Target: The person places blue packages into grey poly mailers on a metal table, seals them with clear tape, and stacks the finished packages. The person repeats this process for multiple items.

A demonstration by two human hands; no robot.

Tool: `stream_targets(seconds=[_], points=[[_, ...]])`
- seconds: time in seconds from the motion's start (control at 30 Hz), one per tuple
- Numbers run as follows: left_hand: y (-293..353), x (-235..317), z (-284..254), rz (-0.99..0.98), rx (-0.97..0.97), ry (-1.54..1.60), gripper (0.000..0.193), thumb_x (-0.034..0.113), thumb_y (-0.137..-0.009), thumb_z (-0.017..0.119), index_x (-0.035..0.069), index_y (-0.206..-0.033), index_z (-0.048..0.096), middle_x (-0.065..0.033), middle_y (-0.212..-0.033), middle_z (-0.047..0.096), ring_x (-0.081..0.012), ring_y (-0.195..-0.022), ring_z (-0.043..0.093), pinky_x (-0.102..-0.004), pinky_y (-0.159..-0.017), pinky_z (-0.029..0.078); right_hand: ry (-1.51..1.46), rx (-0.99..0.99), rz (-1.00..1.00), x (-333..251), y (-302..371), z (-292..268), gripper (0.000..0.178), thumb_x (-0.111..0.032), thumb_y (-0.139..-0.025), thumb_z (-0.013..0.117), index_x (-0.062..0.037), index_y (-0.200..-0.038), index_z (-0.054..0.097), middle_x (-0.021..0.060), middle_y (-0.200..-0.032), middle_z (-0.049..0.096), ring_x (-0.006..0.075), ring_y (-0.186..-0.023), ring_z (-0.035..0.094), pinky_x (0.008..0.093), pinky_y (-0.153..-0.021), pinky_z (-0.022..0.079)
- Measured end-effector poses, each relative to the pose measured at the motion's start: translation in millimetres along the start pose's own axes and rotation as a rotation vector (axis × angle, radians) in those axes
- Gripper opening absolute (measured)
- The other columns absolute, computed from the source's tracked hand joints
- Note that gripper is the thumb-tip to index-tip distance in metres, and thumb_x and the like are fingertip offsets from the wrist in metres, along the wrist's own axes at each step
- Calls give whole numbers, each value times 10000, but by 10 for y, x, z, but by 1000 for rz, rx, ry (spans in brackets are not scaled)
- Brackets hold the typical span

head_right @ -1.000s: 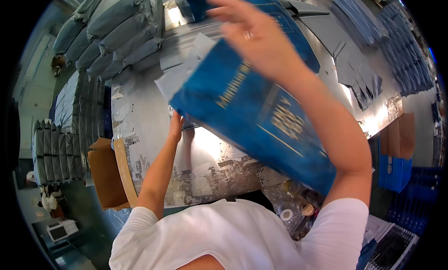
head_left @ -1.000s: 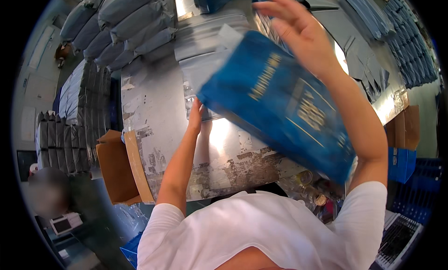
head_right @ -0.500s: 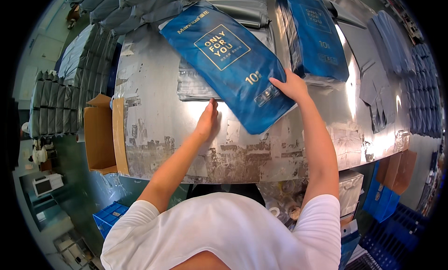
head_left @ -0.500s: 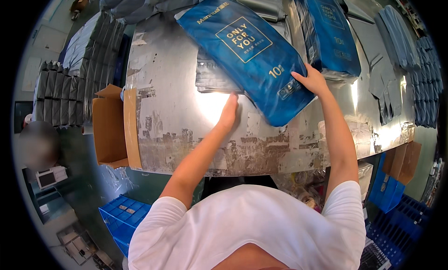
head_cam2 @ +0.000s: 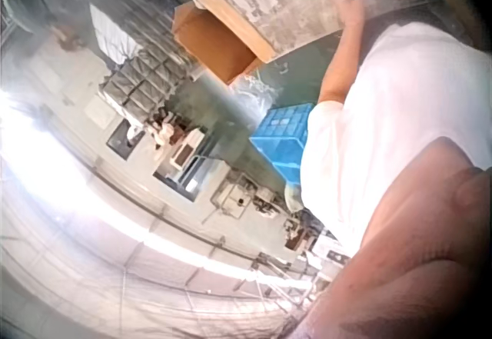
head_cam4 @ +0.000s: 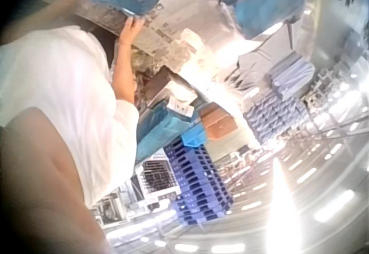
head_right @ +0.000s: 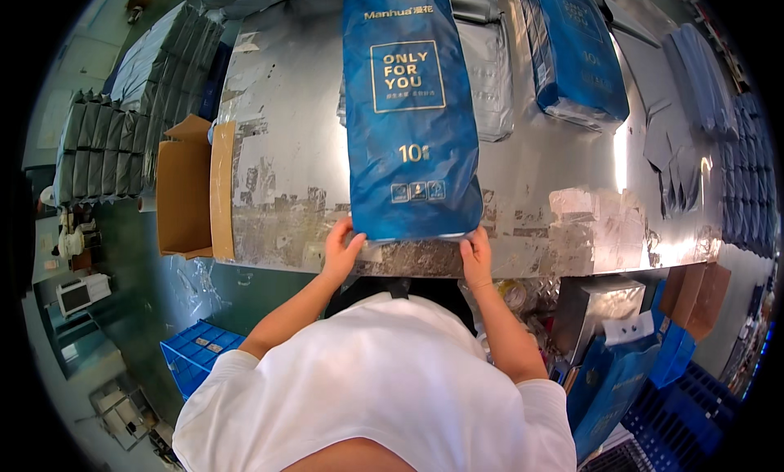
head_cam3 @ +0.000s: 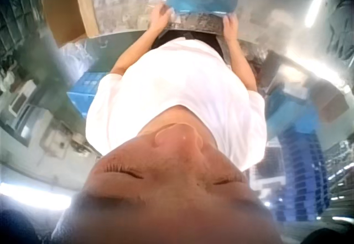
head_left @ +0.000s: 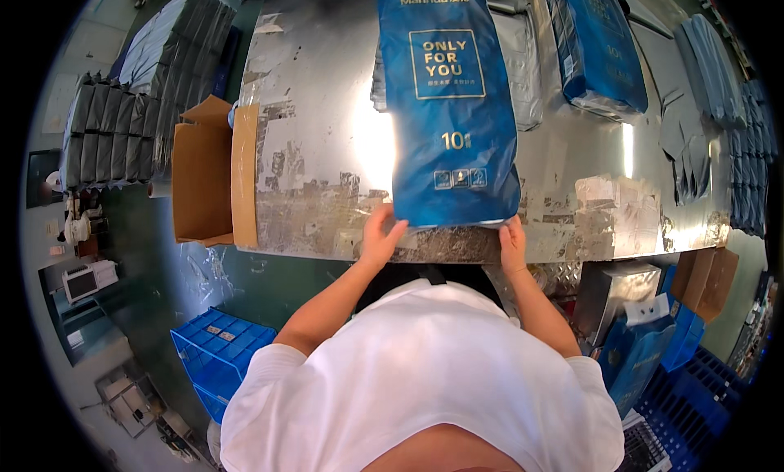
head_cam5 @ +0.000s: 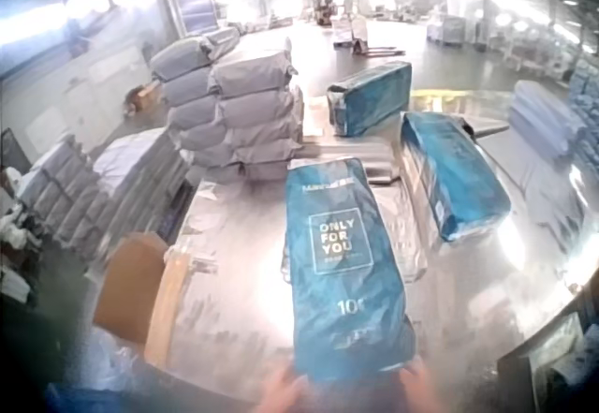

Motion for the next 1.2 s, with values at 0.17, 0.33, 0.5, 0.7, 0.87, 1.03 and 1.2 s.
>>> stream_targets(seconds=[0.17,0.33,0.5,0.7,0.87,1.03,1.2], points=[[42,249,-8,-75,-155,-62,177,123,-741,645,2,-868,623,-69,-841,617,-162,-800,555,-283,-762,423,95,-263,122,-287,-65,48,196,-146,-850,534,22,-808,624,76,-807,619,145,-808,547,270,-724,420],[-51,1164,-431,-100,-28,340,108,106,-835,548,7,-798,572,-49,-726,617,-114,-698,571,-255,-668,452,-132,-398,19,-1461,-239,301,221,-140,-865,522,37,-792,633,78,-731,629,132,-690,587,251,-661,457],[-314,2117,-724,78,-11,561,106,88,-856,522,26,-771,541,-46,-670,575,-110,-609,552,-232,-588,452,-365,-242,-88,-2131,-408,351,187,-133,-852,547,20,-767,612,75,-692,623,123,-640,595,236,-626,460],[-437,2248,-795,24,-58,673,98,87,-824,576,17,-756,562,-46,-651,572,-111,-576,552,-242,-542,477,-483,-157,-72,-2234,-506,345,144,-125,-828,586,-8,-745,604,54,-658,611,111,-602,585,228,-579,444],[-434,2254,-798,-4,-62,594,138,107,-840,558,10,-742,551,-44,-639,551,-114,-561,543,-232,-532,464,-480,-125,-53,-2155,-461,303,150,-133,-825,590,-2,-754,606,45,-668,610,110,-615,584,217,-586,444],[-249,1193,-1027,-254,-472,95,358,317,-904,438,9,-770,563,-48,-638,563,-109,-503,523,-225,-508,450,-50,-679,312,-1416,-163,82,254,-214,-873,520,15,-819,615,50,-724,615,126,-622,577,236,-628,455],[-726,104,-971,-300,-131,120,481,410,-923,319,4,-1101,505,-121,-988,565,-163,-874,548,-285,-770,443,-104,-136,333,-143,-566,70,384,-330,-892,460,12,-1035,560,93,-949,602,133,-857,559,254,-775,433]])
Point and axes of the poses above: each hand's wrist, its own y-axis away from the middle knuckle, its own z-axis out of the palm, x = y × z, the point moved 6 cm from there along -y, towards the middle knuckle
